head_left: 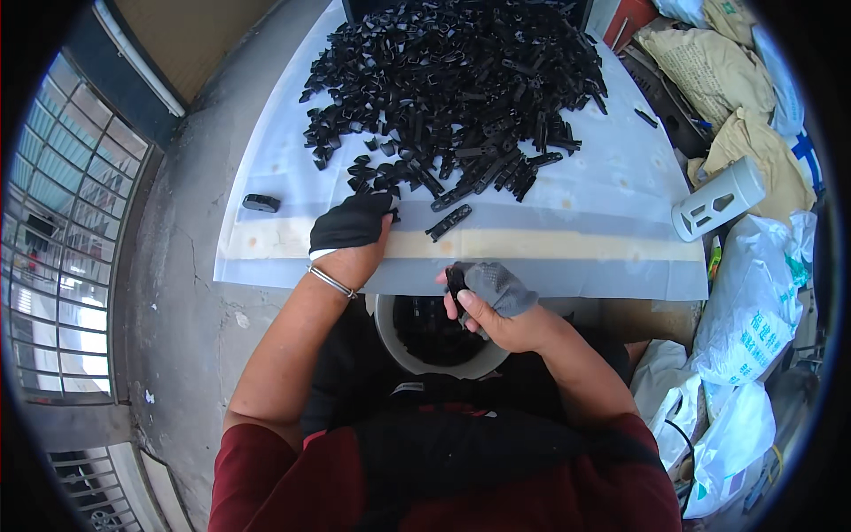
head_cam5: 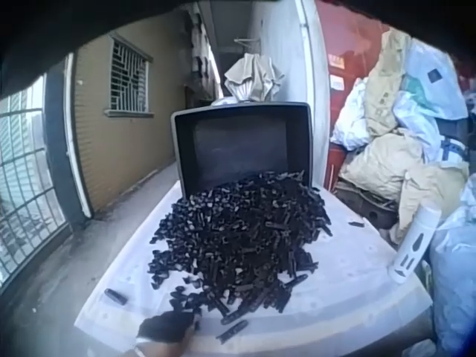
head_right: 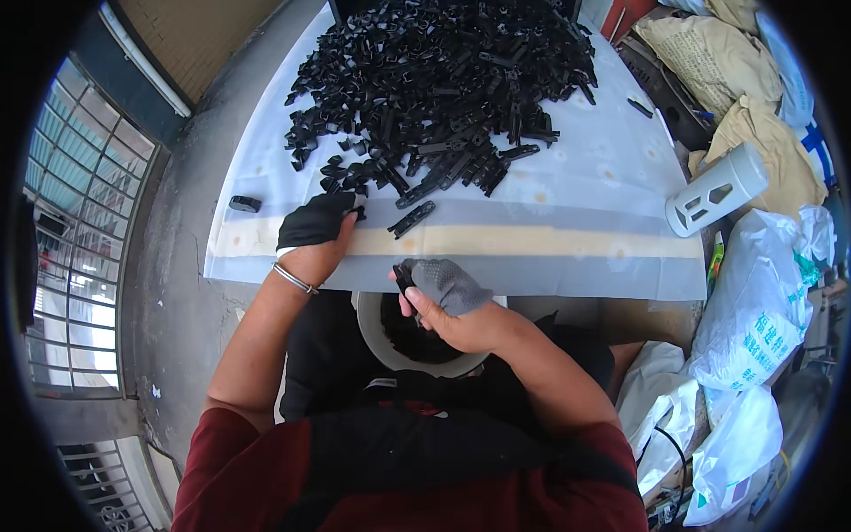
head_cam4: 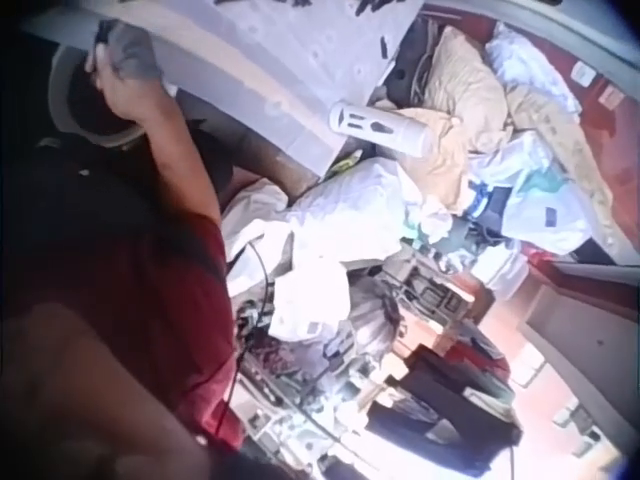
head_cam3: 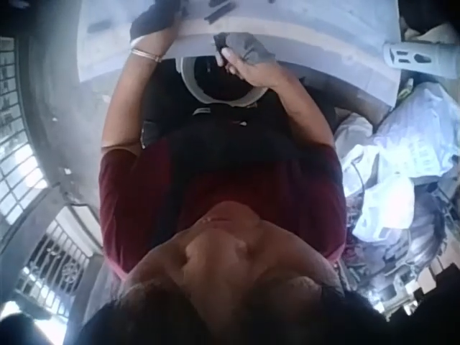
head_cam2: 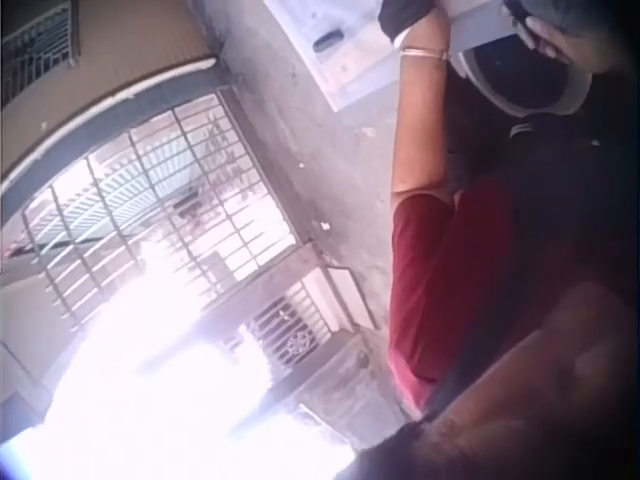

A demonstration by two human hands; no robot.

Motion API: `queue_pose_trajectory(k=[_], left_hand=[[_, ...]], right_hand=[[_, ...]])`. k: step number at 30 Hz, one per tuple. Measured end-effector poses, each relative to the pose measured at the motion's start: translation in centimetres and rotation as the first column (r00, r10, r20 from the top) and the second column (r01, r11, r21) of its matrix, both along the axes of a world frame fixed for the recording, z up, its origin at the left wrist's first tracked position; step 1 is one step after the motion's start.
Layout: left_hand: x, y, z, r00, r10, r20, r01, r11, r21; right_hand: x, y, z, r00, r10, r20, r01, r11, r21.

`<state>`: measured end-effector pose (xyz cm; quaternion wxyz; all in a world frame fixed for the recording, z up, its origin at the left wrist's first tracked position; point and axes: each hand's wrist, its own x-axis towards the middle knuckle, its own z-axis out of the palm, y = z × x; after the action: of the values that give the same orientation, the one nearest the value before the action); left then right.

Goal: Picking up small black plastic components from a table and placing them into a bucket.

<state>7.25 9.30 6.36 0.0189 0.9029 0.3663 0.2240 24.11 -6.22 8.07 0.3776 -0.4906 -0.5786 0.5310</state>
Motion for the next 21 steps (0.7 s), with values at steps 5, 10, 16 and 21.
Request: queue_pose_trajectory(k=[5,10,16,21], left_hand=[[1.1,-0.9,-0.7,1.0,-0.008,0.003,0.008,1.0,0.024],[0.2,-1.5,-0.9,0.992,-0.084,0.089,0.078,0.995,0.068],[0.2,-5.6,1.7,0.966,-0.054,0.253,0.145,0.923,-0.356],[-0.4,-6.4,2.4,0.961,-0.078,0.267,0.169,0.926,-0.337]], right_hand=[[2.2,1.2,-0.8,0.945,-0.093,0.313,0.033,0.981,0.192],[2.0,0.9,-0.5,0.807,-0.405,0.429,0.124,0.827,0.549],[1.4,0.8,0.2,0.826,-0.314,0.468,0.046,0.865,0.5],[1.4,0.7,0.0,0.905,-0.288,0.314,0.107,0.866,0.488]])
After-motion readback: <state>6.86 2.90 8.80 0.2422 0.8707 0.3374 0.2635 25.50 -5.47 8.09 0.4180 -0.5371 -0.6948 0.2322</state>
